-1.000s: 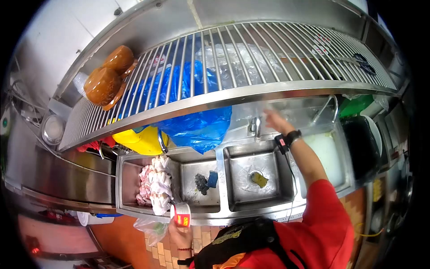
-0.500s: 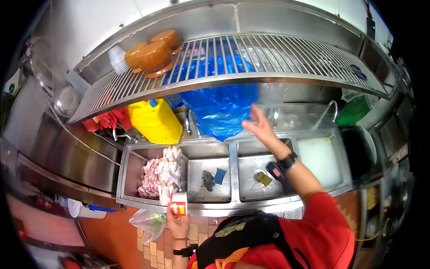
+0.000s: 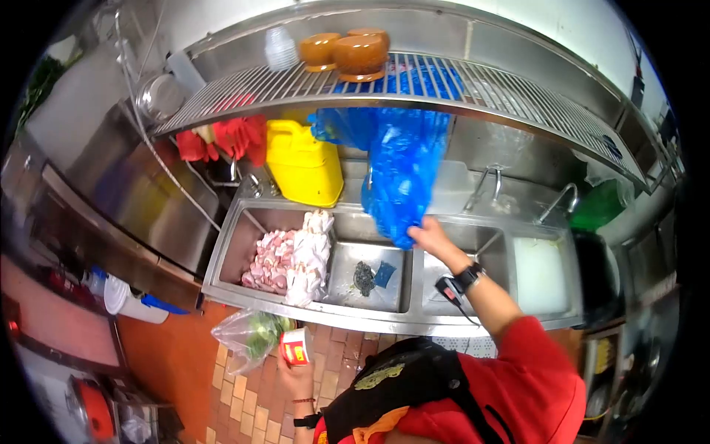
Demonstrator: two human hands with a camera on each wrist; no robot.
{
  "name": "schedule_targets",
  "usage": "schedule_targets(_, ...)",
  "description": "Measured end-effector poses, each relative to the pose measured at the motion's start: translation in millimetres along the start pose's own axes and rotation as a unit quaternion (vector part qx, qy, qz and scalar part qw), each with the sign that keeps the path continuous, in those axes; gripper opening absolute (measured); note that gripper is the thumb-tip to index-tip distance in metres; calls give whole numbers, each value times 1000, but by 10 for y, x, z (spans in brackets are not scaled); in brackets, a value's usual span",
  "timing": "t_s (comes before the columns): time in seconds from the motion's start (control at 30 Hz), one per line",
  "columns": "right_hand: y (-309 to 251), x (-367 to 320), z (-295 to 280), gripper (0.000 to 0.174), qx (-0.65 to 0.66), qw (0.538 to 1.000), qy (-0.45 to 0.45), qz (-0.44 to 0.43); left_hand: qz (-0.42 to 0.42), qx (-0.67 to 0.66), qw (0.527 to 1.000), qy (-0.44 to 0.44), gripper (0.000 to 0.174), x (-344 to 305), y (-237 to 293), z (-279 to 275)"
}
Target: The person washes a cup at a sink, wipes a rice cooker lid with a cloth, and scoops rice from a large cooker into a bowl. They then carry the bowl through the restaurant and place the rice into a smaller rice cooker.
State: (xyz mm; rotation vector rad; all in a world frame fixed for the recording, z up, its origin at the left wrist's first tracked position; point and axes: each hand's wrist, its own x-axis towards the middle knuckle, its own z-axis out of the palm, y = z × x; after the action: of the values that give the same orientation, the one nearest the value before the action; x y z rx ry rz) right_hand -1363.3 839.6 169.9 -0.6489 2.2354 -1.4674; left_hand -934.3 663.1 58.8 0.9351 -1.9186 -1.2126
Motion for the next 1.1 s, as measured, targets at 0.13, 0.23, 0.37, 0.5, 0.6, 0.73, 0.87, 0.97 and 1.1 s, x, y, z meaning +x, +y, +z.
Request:
schedule_targets(0.13, 549, -671, -383, 23, 70, 992, 104, 19, -47, -74, 995, 48, 78, -22, -224, -370)
schedule_targets(0.23, 427, -1377, -558, 25, -153, 986, 61, -12, -21, -128, 992, 7, 75, 138, -227, -455)
schedule_targets(0.37, 400, -2129, -643, 24, -292, 955, -39, 15, -125, -461, 878, -18, 64, 429, 270, -637)
schedule_targets(0.5, 221, -2350, -876, 24, -150, 980, 129, -20, -100, -597, 796, -32, 66, 548, 646, -710)
schedule_targets(0.6, 226, -2354, -1071, 30, -51, 958, 215, -186, -73, -594, 799, -61, 73, 452, 949, -735)
schedule_targets(0.73, -12, -2346, -1356, 40, -49, 936, 244, -250, -40, -561, 825, -62, 82, 103, 1129, -890)
schedule_targets(0.87, -444, -2335, -1246, 33, 54, 935, 155, -313, -43, -515, 856, -11, 89, -329, 1295, -1167)
schedule_targets(0.97, -469, -2306, -1156, 27, 112, 942, 57, -312, -49, -536, 842, 28, 91, -718, 1310, -1407)
schedule_targets(1.1, -786, -2463, -572, 25, 127, 941, -18, -312, -17, -550, 831, 76, 90, -1295, 1249, -1862)
